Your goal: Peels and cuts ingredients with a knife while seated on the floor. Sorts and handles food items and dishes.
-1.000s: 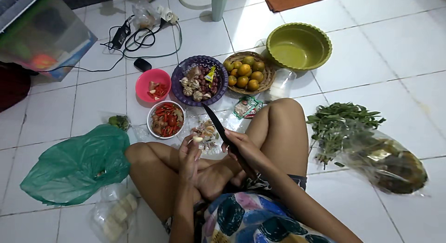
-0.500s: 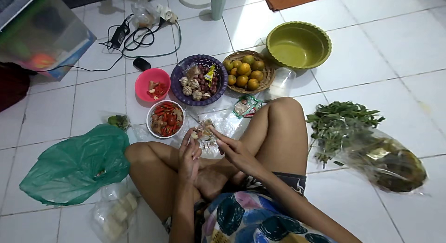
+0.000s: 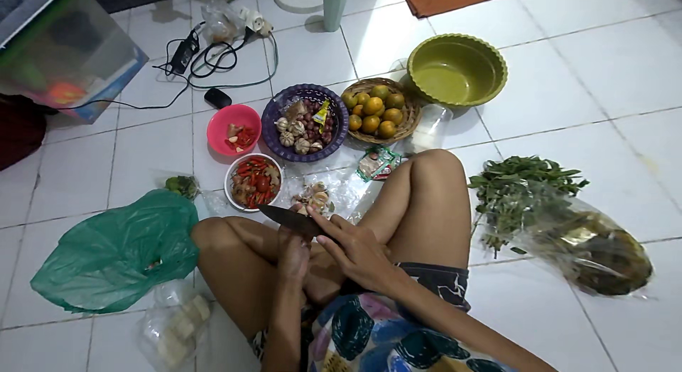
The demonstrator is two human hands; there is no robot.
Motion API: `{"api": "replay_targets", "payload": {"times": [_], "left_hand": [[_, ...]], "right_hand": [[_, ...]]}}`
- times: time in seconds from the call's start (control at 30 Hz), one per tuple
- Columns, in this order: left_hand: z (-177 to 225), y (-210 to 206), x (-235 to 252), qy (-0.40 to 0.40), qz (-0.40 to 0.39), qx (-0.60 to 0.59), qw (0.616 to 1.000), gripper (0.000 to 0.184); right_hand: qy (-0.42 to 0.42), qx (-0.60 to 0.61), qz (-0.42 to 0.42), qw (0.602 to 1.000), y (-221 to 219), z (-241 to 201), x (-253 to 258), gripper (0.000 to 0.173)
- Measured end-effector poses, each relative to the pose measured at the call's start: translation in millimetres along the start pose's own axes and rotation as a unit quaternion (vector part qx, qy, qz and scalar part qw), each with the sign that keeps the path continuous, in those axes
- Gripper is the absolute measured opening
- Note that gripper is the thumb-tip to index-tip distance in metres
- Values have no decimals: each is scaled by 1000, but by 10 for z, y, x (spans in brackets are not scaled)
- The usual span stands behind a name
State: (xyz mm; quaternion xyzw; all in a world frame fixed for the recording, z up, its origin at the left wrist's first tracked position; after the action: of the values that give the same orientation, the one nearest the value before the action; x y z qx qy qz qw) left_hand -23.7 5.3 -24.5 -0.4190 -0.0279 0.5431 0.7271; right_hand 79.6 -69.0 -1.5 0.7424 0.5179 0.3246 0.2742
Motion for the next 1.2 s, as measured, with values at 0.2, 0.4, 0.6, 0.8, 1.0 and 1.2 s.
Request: {"api": "replay_targets", "payload": {"times": [0.2, 0.4, 0.6, 0.8, 1.0, 1.2], "left_hand": [[-7, 7, 10, -12, 2, -4, 1000, 38], [-19, 50, 42, -39, -15, 1, 999, 38], [-8, 41, 30, -42, -5, -1, 999, 37], [-14, 30, 27, -46, 7, 22, 999, 36], [-29, -12, 9, -52, -1, 17, 998, 36], [-26, -11, 10, -36, -5, 62, 997, 33]], "right_hand": [[-2, -6, 1, 1000, 8, 20, 8, 51], [0, -5, -8, 1000, 15, 24, 22, 51], [3, 16, 13, 1000, -15, 29, 42, 49], [6, 20, 13, 1000, -31, 44, 56, 48], [4, 14, 31, 999, -51, 27, 78, 45], [-31, 73, 7, 997, -55, 50, 113, 42]]}}
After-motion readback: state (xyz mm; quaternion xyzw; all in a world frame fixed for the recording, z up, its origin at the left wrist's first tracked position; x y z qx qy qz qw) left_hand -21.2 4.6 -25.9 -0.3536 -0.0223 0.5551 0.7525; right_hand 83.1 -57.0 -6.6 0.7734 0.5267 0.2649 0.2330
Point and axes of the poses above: each hand's wrist, its own x-axis towards the middle knuckle, its own y-axis out of the back of the hand, z = x × y, the point moved 2 cm from there along x, towards the middle knuckle, and after that the axes turned 7 degrees about -x, right-handed, at the moved point
